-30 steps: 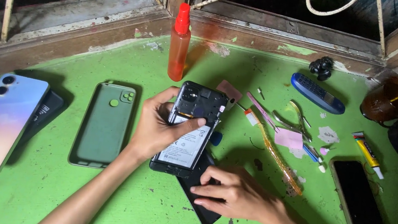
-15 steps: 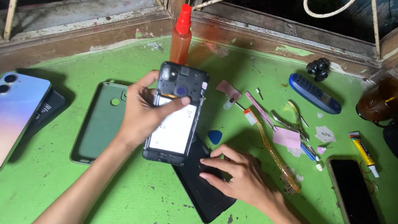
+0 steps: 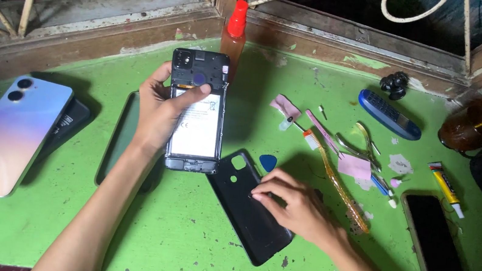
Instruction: Removing adhesive tape and small internal components from a disassembled smartphone.
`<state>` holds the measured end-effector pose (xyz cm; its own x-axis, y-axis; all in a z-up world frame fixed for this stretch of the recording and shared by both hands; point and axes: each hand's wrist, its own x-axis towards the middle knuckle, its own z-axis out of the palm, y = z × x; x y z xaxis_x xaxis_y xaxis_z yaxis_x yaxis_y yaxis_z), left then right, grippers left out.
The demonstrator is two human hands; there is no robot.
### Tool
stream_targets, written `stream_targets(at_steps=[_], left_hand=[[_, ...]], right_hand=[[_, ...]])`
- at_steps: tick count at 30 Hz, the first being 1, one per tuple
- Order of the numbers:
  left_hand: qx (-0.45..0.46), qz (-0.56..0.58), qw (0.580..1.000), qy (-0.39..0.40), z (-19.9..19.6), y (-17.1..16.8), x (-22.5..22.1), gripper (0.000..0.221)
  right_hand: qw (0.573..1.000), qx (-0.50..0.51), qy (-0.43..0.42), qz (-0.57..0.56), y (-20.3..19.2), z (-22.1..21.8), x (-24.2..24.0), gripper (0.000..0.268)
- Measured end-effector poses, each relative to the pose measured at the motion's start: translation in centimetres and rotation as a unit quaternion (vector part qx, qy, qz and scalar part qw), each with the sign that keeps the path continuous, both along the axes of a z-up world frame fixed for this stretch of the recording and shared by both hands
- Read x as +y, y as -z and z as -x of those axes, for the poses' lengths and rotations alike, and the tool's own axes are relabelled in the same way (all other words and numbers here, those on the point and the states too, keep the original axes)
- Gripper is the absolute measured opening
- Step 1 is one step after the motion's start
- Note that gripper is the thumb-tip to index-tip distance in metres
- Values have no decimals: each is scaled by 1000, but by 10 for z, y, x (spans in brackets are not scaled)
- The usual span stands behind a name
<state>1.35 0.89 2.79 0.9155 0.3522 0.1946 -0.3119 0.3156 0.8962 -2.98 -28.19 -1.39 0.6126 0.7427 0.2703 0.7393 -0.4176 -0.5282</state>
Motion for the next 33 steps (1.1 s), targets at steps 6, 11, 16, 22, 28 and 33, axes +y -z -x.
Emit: stream_targets(at_steps=[6,11,16,22,28,33], left_hand=[[24,-4,1000,0,3,-5,2,36],[26,7,1000,0,1,-2,2,36],[26,-8,1000,3,0,0,2,38],[35,-18,999,1,1,-1,2,37],[42,-23,999,-1,2,-4,3,36],[53,-12,999,-8,1,-4,2,36]], right_hand=[[984,148,89,44,-23,-15,-25,14],[954,245,96,141,-20,-16,-38,32],[950,246,96,168,-26,-10,-28,20],[964,214,95,124,-25,-10,-25,11],[961,213,123,130,-44,-15,-45,14],[958,181,217,44,-68,-11,-54,20]])
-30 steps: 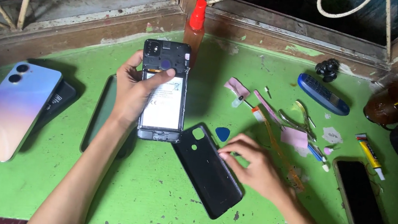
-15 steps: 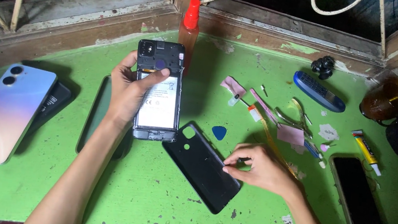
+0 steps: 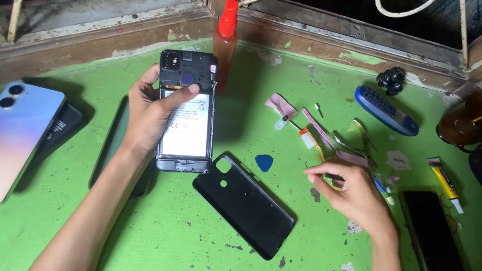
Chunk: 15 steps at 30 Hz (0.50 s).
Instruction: Removing adhesive tape and small internal components from a disassembled smartphone.
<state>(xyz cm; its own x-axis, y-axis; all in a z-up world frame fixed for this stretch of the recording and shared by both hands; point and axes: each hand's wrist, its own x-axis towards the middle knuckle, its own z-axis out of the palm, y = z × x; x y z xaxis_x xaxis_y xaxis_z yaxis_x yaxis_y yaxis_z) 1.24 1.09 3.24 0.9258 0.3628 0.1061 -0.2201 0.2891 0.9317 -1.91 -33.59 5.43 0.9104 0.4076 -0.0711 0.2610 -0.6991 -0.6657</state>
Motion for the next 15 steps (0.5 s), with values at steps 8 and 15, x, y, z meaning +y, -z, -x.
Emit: stream_targets(at_steps=[8,15], left_hand=[[6,4,1000,-1,-1,1,1,36],[10,-45,999,22,0,1,5,35]], right_hand=[[993,-1,-94,76,17,0,19,30],[953,16,-158,258,38,22,47,125]])
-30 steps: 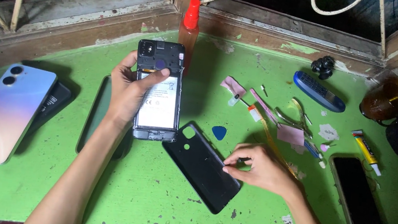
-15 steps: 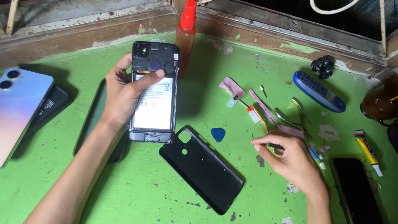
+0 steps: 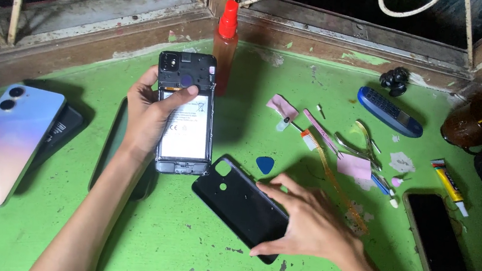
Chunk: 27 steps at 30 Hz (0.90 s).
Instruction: Removing adhesive tape and small internal components from a disassembled smartphone.
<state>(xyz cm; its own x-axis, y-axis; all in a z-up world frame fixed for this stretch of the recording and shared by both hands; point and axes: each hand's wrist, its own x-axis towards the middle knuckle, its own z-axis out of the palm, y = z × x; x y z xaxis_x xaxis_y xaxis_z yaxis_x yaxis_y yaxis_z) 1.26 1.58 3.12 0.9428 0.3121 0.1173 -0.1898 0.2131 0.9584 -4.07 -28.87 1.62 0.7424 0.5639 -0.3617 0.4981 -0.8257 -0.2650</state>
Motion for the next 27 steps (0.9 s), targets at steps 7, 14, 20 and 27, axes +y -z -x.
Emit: stream_targets(at_steps=[7,14,20,27], left_hand=[[6,8,1000,9,1,-2,-3,34],[9,3,1000,5,0,-3,-4,34],[2,21,1000,-9,-3,2,-2,31],[10,27,999,-15,-1,-1,-1,30]], right_hand=[[998,-27,-18,-53,-9,15,11,114],[997,-66,-1,-50,2,20,8,108],[988,-128,-12,-83,11,14,-3,110],[992,-44,45,-108,20,4,-13,108]])
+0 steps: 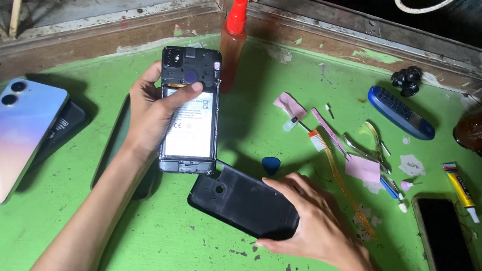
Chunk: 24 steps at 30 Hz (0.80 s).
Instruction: Removing adhesive tape and small internal components from a disassembled smartphone.
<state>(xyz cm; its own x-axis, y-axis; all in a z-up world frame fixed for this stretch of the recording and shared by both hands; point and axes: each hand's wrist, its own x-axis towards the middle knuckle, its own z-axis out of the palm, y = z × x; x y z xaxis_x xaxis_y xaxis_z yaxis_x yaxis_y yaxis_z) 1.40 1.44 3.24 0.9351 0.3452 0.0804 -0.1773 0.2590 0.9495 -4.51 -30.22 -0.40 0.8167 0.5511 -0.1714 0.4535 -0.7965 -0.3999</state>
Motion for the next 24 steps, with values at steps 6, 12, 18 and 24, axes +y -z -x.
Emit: stream_targets(at_steps=[6,12,18,24], left_hand=[[3,-2,1000,2,1,-1,-1,31],[-16,-15,1000,-1,-3,6,1,30],[-3,20,1000,-10,-7,9,0,34],[-6,17,1000,-10,-6,11,-1,34]], right_hand=[[992,-97,-59,-60,-3,-3,2,106],[993,-7,-34,-109,10,-10,-12,92],[949,170,52,-260,-27,-13,2,64],[934,189,45,-299,-16,-25,-16,49]])
